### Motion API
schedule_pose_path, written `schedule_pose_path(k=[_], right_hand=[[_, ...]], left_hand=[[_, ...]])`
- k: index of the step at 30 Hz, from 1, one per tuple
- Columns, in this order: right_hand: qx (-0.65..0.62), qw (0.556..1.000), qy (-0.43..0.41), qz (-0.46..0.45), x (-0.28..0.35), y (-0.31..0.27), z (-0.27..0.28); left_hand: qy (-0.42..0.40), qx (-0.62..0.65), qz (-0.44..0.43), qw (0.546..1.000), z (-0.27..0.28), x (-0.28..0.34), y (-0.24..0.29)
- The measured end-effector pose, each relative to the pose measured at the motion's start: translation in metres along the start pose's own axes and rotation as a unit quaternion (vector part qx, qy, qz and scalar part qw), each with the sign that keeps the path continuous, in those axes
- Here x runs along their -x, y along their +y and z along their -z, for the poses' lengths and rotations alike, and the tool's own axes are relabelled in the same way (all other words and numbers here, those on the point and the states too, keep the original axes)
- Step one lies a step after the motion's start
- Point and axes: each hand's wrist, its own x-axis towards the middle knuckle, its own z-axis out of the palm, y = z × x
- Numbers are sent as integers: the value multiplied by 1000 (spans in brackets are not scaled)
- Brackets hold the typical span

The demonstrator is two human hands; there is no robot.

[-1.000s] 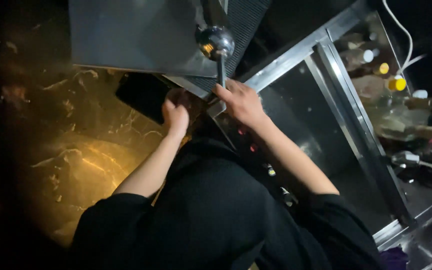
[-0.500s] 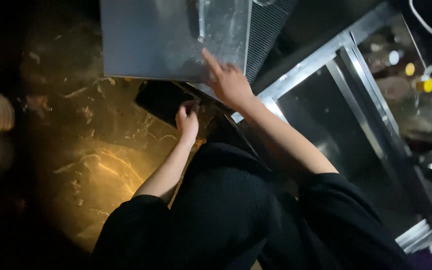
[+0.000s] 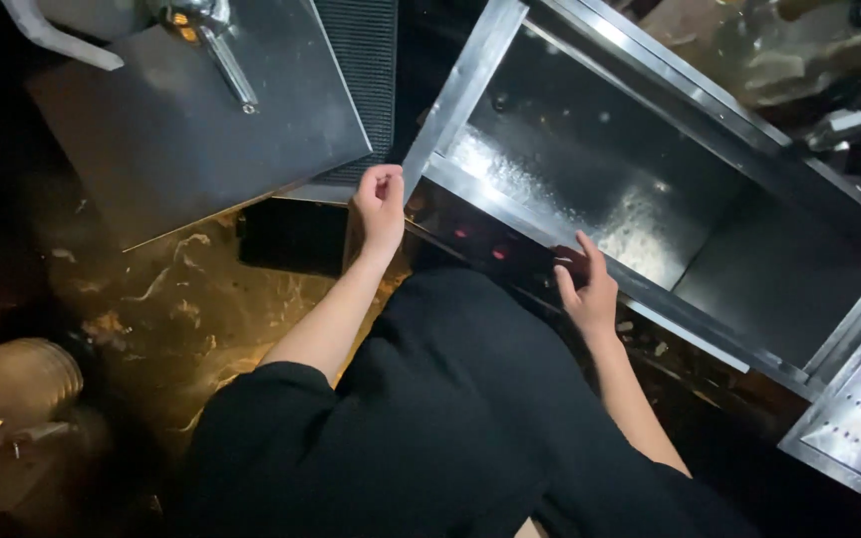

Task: The person wipes a stainless steel bar counter with a purple cloth, folds the cloth, and continues wiping different sections. They remove a metal tray, rearrange bottles and shakers, and place the tray back into the counter.

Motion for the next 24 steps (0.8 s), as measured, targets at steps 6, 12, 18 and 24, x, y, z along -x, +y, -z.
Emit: schedule_pose_path(k=[6,12,18,24], right_hand=[[6,997,54,-58,25,34,24],[52,988,132,-57,36,79,68],[7,991,126,-53,28,103,106],[48,986,136,-84,26,141,144]], left_hand=[[4,-92,-52,994,-1,8,38],[-29,-120,-102,987,-38,38,62],[-74,-129,-159,976,-107,76,64],[-172,-94,-153,969,-148,99,82]])
